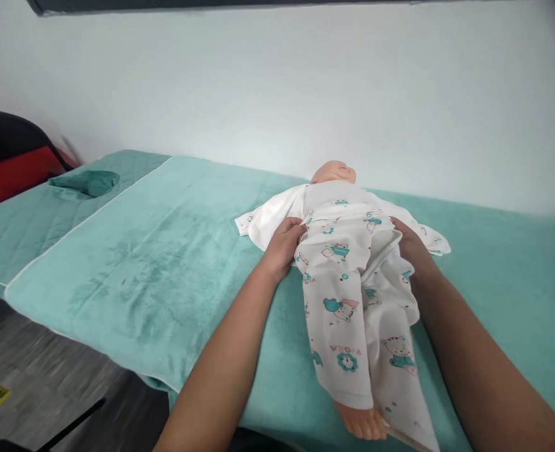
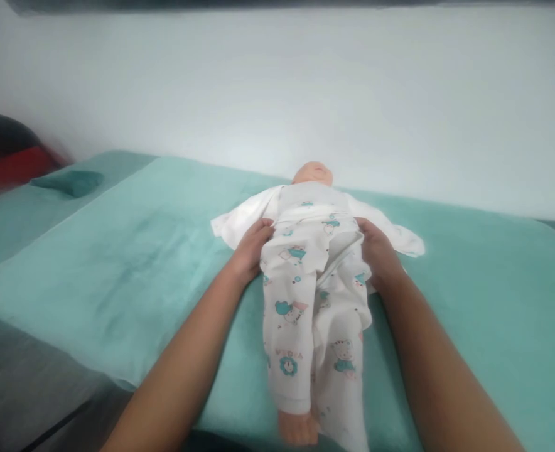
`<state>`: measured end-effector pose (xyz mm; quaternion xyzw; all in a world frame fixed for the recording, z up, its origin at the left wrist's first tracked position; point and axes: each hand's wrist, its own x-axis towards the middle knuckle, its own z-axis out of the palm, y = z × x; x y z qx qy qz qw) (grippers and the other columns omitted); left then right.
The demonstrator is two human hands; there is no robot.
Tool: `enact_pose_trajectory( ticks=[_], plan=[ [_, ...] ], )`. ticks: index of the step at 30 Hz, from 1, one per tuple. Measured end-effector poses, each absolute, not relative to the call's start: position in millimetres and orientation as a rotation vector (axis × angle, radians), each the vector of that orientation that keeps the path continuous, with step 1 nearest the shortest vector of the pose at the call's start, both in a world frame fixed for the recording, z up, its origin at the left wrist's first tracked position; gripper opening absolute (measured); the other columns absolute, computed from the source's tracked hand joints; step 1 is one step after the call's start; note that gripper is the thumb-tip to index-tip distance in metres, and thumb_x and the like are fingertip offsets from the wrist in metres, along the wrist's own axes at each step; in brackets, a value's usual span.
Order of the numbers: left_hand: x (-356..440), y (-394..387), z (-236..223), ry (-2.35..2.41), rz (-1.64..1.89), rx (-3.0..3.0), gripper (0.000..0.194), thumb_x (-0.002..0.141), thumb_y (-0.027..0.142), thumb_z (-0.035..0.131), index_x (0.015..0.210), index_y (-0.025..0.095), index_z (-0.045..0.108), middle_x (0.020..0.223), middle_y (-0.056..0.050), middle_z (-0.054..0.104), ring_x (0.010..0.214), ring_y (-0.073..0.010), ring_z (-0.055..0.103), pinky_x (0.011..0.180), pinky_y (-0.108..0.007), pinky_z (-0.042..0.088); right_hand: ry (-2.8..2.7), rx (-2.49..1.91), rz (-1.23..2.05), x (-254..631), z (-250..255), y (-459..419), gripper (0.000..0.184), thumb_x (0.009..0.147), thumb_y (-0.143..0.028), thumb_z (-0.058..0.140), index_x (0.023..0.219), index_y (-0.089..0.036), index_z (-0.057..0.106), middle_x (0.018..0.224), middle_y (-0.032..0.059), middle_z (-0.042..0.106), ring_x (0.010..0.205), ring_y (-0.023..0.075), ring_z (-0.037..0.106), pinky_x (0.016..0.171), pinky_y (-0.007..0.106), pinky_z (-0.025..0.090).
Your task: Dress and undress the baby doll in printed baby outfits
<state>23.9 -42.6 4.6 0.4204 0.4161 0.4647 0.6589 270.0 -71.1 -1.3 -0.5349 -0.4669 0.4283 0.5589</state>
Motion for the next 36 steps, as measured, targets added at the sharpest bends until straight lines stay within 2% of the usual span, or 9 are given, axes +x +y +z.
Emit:
enact_pose_trajectory(
  ticks=[5,9,11,14,19,25,31,33,36],
  plan=[
    [22,-41,8,0.874,1.099,0.950,0.014,0.072,0.022,0.060,0.086,0.020,0.058,0.069,0.004,0.051,0.062,-0.0107,0.045,0.057,-0.023,0.035,-1.081,-1.251,1.076,272,-5,-69,0.031,0.061,-0.021,0.074,0.090,-0.029,0.069,0.092,0.0007,0.073,0.076,0.0228,0.067,0.064,0.034,0.052],
    [20,-40,10,0.736,1.144,0.942,0.021,0.080,0.037,0.064,0.088,0.017,0.062,0.083,0.000,0.061,0.077,-0.0134,0.055,0.072,-0.025,0.044,-1.058,-1.262,1.155,270,-7,-70,0.030,0.067,-0.025,0.072,0.096,-0.029,0.067,0.083,-0.0021,0.071,0.063,0.0186,0.062,0.058,0.033,0.051],
    [20,-40,10,0.758,1.153,0.954,0.026,0.081,0.042,0.066,0.085,0.016,0.063,0.083,-0.001,0.062,0.077,-0.0134,0.055,0.073,-0.025,0.045,-1.062,-1.277,1.141,269,-6,-71,0.025,0.070,-0.028,0.070,0.095,-0.029,0.066,0.079,-0.0025,0.070,0.061,0.0188,0.062,0.056,0.032,0.050],
    [18,-40,11,0.862,1.151,1.020,0.022,0.077,0.037,0.070,0.084,0.017,0.066,0.083,0.000,0.063,0.076,-0.0119,0.055,0.071,-0.023,0.043,-1.054,-1.301,1.104,267,-3,-72,0.020,0.071,-0.030,0.069,0.091,-0.027,0.066,0.073,-0.0022,0.069,0.061,0.0197,0.063,0.054,0.031,0.049],
    [13,-36,13,0.865,1.160,1.191,0.020,0.077,0.031,0.070,0.094,0.019,0.072,0.096,-0.001,0.068,0.089,-0.0138,0.058,0.080,-0.024,0.044,-1.032,-1.278,1.085,266,0,-77,0.023,0.071,-0.030,0.070,0.094,-0.028,0.067,0.087,-0.0003,0.073,0.075,0.0216,0.069,0.058,0.030,0.052],
    [13,-36,17,0.862,1.091,1.255,0.024,0.077,0.033,0.073,0.095,0.018,0.070,0.086,0.000,0.062,0.079,-0.0116,0.053,0.075,-0.023,0.043,-1.107,-1.342,1.048,271,-6,-75,0.024,0.075,-0.037,0.070,0.096,-0.028,0.068,0.088,0.0004,0.074,0.073,0.0214,0.068,0.059,0.031,0.054],
    [14,-33,16,0.859,1.075,1.264,0.022,0.072,0.029,0.075,0.088,0.018,0.065,0.082,0.001,0.057,0.075,-0.0101,0.050,0.073,-0.022,0.041,-1.088,-1.324,1.091,268,-3,-71,0.023,0.074,-0.032,0.070,0.097,-0.026,0.070,0.095,0.0007,0.074,0.082,0.0211,0.069,0.069,0.031,0.056],
    [14,-32,15,0.870,1.107,1.308,0.023,0.073,0.031,0.075,0.087,0.018,0.063,0.087,0.000,0.059,0.078,-0.0109,0.052,0.074,-0.022,0.041,-1.077,-1.323,1.102,266,-1,-71,0.022,0.074,-0.031,0.070,0.096,-0.026,0.070,0.095,0.0015,0.075,0.084,0.0221,0.070,0.069,0.031,0.056],
    [16,-32,11,0.900,1.194,1.364,0.020,0.077,0.033,0.071,0.086,0.018,0.060,0.106,-0.002,0.062,0.090,-0.0133,0.056,0.079,-0.023,0.042,-1.090,-1.299,1.119,267,-2,-70,0.020,0.073,-0.031,0.068,0.092,-0.025,0.069,0.095,0.0024,0.074,0.087,0.0241,0.070,0.071,0.033,0.056]
  ],
)
